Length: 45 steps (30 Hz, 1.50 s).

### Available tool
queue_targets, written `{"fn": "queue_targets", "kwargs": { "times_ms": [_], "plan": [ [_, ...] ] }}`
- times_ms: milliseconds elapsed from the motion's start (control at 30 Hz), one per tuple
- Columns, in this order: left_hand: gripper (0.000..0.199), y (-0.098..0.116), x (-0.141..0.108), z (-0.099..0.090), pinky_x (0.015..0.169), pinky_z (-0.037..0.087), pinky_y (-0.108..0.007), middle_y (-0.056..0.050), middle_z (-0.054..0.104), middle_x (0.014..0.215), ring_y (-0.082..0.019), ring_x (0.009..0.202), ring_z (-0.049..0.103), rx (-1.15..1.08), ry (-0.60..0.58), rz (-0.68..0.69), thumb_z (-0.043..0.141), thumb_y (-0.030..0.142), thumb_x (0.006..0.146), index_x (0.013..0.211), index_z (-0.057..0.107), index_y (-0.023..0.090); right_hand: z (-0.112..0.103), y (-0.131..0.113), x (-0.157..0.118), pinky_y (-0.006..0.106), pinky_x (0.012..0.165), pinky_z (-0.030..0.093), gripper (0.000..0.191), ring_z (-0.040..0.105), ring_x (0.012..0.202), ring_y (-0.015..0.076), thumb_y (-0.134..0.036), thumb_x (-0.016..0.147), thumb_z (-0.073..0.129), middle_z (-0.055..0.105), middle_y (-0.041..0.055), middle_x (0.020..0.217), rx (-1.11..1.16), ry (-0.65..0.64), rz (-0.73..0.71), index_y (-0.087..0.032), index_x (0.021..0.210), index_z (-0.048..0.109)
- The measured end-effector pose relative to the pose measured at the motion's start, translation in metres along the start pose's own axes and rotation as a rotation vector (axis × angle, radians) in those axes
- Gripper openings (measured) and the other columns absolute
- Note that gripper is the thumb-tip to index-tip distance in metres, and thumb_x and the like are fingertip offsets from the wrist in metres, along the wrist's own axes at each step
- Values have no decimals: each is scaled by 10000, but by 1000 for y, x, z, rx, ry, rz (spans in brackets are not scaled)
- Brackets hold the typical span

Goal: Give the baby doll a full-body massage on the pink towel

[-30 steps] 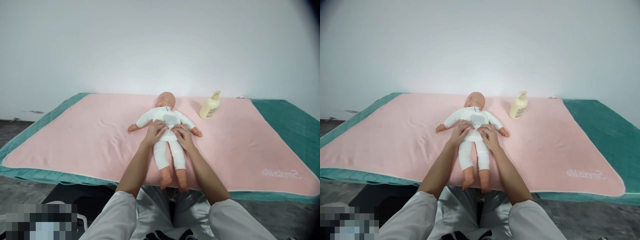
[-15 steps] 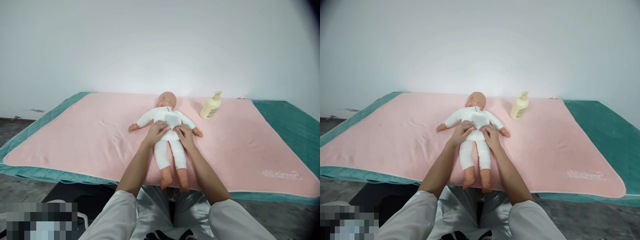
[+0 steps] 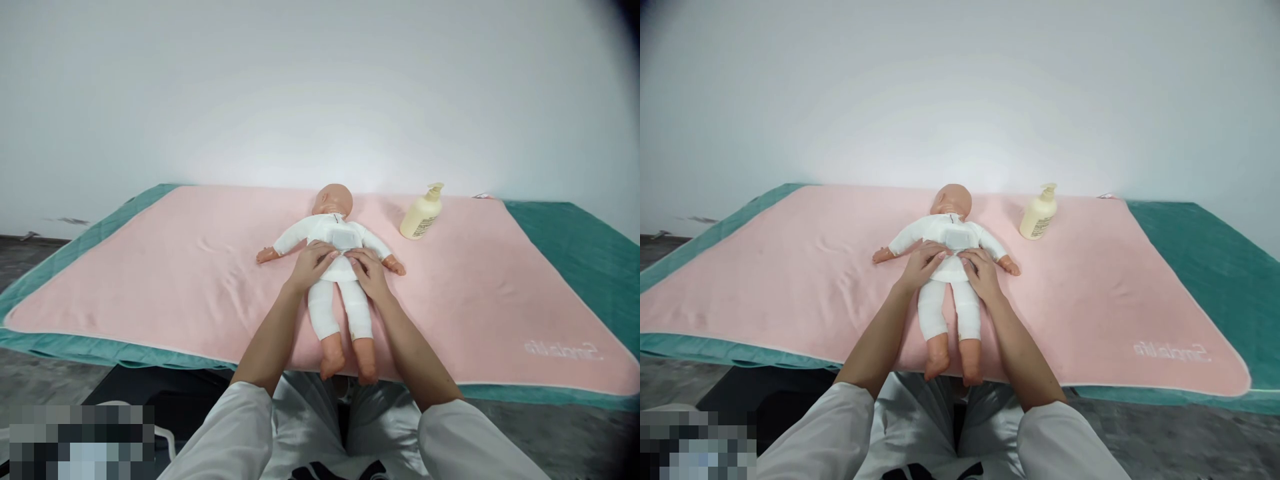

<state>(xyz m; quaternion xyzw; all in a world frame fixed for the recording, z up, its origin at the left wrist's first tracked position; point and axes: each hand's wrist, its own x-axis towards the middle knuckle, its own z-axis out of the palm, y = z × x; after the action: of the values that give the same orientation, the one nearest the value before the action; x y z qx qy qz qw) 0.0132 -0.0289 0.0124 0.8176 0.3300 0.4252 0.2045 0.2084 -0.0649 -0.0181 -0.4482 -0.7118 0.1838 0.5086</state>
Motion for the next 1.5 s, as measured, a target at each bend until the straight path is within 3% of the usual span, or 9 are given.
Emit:
{"fn": "queue_targets", "kwargs": {
  "times_ms": [433, 667, 833, 1067, 1500],
  "plan": [
    [367, -2, 2, -4, 926, 471, -401, -49, 752, 952, -218, 965, 648, -45, -105, -38, 478, 462, 962, 917, 740, 210, 1, 9, 6, 444, 990, 469, 281, 620, 1027, 230, -385, 954, 492, 724, 46, 987, 44, -7, 94, -249, 905, 733],
    [327, -3, 1, -6, 971, 464, -420, -67, 750, 1002, -218, 1006, 651, -162, -20, -35, 514, 441, 950, 940, 747, 211, -1, 9, 14, 448, 999, 468, 228, 605, 1050, 231, -382, 939, 536, 719, 38, 987, 99, 39, 34, -272, 913, 735],
    [293, -2, 2, -6, 1026, 432, -459, -72, 714, 1133, -229, 1112, 602, -68, 85, -71, 520, 410, 951, 991, 743, 224, -1, 5, 17, 467, 1073, 431, 250, 570, 1160, 232, -375, 957, 507, 684, 53, 1127, 78, 13, -23, -298, 1052, 725],
    [263, -4, 3, -1, 1044, 412, -471, -56, 702, 1180, -233, 1147, 568, 97, 36, -43, 521, 351, 951, 1049, 726, 219, 1, 11, 18, 467, 1105, 416, 274, 564, 1206, 221, -386, 965, 493, 671, 38, 1222, 79, -6, -55, -316, 1122, 707],
    [262, -4, 6, 1, 1019, 432, -470, -62, 726, 1135, -234, 1103, 622, 89, 22, -73, 517, 352, 943, 1000, 730, 210, 5, 13, 19, 471, 1053, 450, 310, 617, 1131, 222, -408, 976, 458, 733, 46, 1123, 30, 47, -25, -286, 1028, 739]
  ]
}}
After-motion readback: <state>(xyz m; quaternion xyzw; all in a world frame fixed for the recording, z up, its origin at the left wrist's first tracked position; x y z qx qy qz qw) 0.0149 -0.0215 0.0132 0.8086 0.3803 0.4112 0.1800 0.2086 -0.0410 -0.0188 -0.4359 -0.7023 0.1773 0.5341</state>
